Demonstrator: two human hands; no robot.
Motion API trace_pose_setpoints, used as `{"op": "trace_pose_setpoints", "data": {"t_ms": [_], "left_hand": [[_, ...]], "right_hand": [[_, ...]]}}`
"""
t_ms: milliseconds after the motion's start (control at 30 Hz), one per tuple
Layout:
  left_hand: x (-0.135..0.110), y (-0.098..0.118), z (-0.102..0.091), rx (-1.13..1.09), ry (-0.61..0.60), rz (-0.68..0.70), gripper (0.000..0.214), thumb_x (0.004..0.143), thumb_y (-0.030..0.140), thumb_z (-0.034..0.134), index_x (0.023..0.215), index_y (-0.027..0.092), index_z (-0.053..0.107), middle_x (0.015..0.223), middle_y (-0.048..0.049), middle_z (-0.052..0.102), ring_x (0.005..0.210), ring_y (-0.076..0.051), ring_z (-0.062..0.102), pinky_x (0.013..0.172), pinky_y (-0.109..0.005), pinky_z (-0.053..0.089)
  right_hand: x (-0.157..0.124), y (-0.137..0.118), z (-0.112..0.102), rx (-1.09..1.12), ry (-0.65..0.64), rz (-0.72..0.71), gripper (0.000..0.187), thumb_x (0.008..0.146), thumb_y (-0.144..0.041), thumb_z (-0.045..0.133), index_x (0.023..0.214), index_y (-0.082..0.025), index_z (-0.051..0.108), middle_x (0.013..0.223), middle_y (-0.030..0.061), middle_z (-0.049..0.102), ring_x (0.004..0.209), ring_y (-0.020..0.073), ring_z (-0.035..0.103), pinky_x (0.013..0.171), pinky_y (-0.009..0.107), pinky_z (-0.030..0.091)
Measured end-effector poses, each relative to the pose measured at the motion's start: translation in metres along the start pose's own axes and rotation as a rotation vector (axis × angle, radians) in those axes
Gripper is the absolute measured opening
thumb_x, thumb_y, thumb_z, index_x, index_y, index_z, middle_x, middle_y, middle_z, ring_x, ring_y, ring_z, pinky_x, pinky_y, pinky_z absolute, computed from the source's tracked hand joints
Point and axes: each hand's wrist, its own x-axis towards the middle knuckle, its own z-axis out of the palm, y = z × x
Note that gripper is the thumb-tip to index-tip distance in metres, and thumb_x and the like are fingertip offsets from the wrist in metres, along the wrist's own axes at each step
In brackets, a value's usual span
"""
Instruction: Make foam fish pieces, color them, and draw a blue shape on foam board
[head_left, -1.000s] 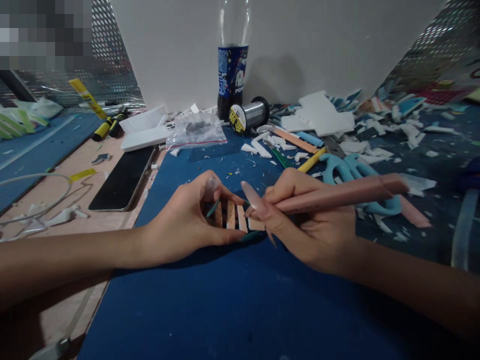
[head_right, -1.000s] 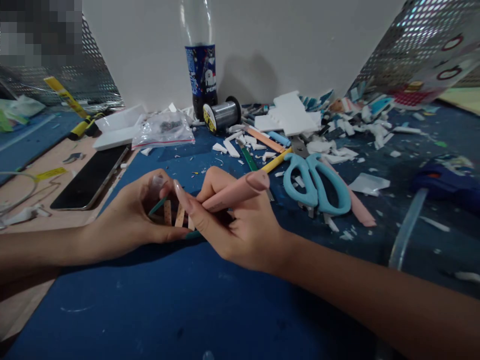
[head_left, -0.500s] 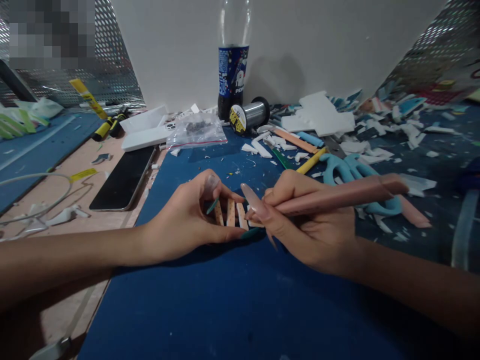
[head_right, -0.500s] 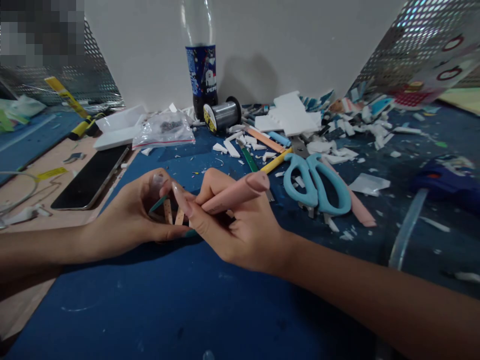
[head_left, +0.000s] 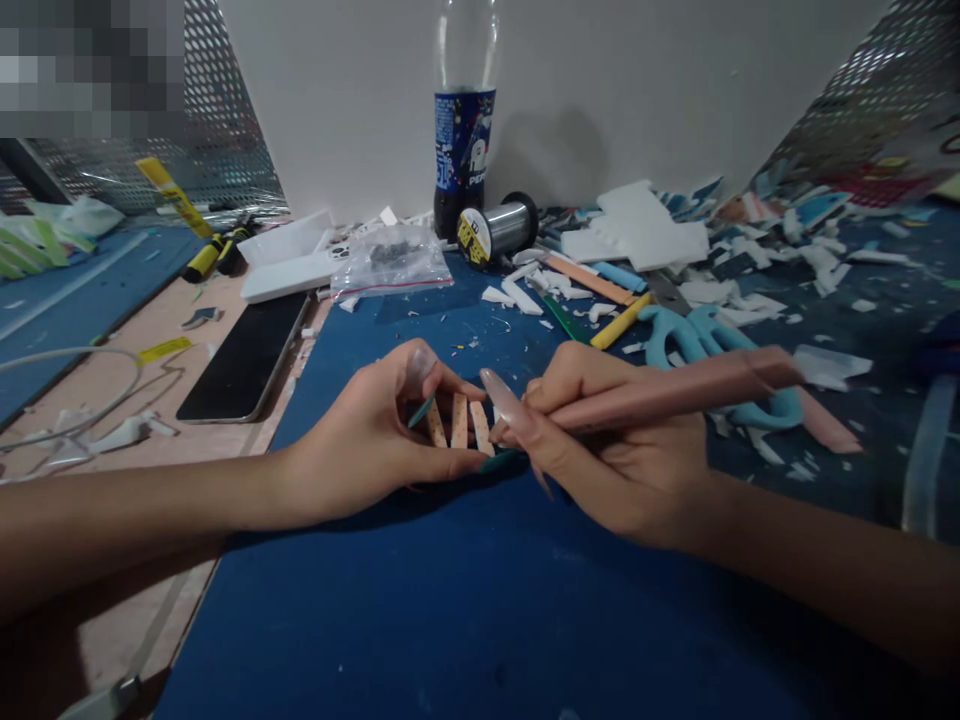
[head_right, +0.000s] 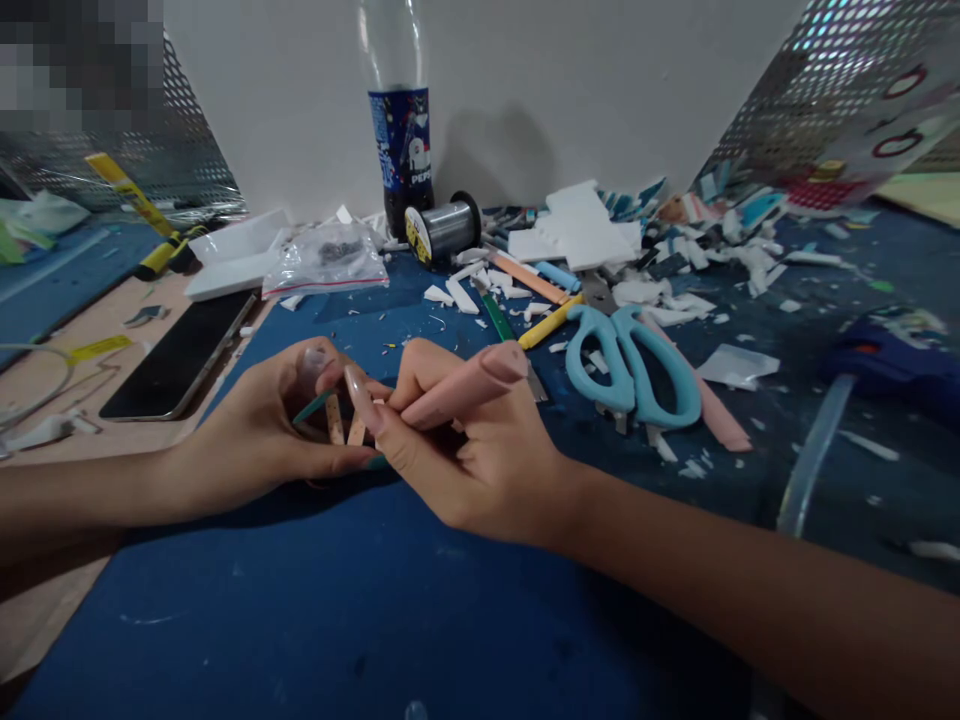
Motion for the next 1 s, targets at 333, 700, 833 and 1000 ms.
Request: {"op": "trace_pose_setpoints", "data": {"t_ms": [333,700,833,1000], "left_hand": [[0.001,0.0,0.0,0.009,0.021,0.016,0.037,0.062,0.021,0.078,0.079,0.016,0.045,0.087,-0.002,0.064,0.072,-0.013,0.061,0.059,-0.024,0.051],[0.002,0.001,0.0,0.005,-0.002,0.034,0.039,0.064,0.018,0.076,0.077,0.019,0.039,0.095,-0.0008,0.065,0.071,-0.011,0.063,0.054,-0.02,0.05],[0.001,0.001,0.0,0.101,-0.033,0.003,0.043,0.062,0.027,0.078,0.085,0.02,0.043,0.104,-0.002,0.063,0.077,-0.014,0.064,0.06,-0.024,0.053],[0.0,0.003,-0.001,0.261,-0.053,0.008,0.051,0.059,0.046,0.077,0.087,0.022,0.042,0.107,-0.0041,0.062,0.088,-0.021,0.062,0.063,-0.031,0.052]], "right_hand": [[-0.001,-0.003,-0.001,0.046,-0.047,-0.022,0.028,0.082,-0.007,0.052,0.06,-0.019,0.042,0.057,-0.0043,0.043,0.045,0.0051,0.044,0.039,0.019,0.036],[0.004,0.002,0.001,0.186,0.204,0.079,0.017,0.083,-0.014,0.058,0.067,-0.018,0.054,0.057,-0.0039,0.053,0.04,0.0051,0.05,0.038,0.02,0.044],[0.007,0.008,0.0,0.157,0.303,0.181,0.018,0.086,-0.023,0.057,0.068,-0.019,0.055,0.055,-0.0035,0.057,0.033,0.0055,0.048,0.027,0.02,0.038],[0.008,0.006,0.0,0.128,0.285,0.2,0.022,0.088,-0.023,0.056,0.066,-0.019,0.054,0.048,-0.0065,0.05,0.032,0.004,0.047,0.028,0.017,0.038]]}}
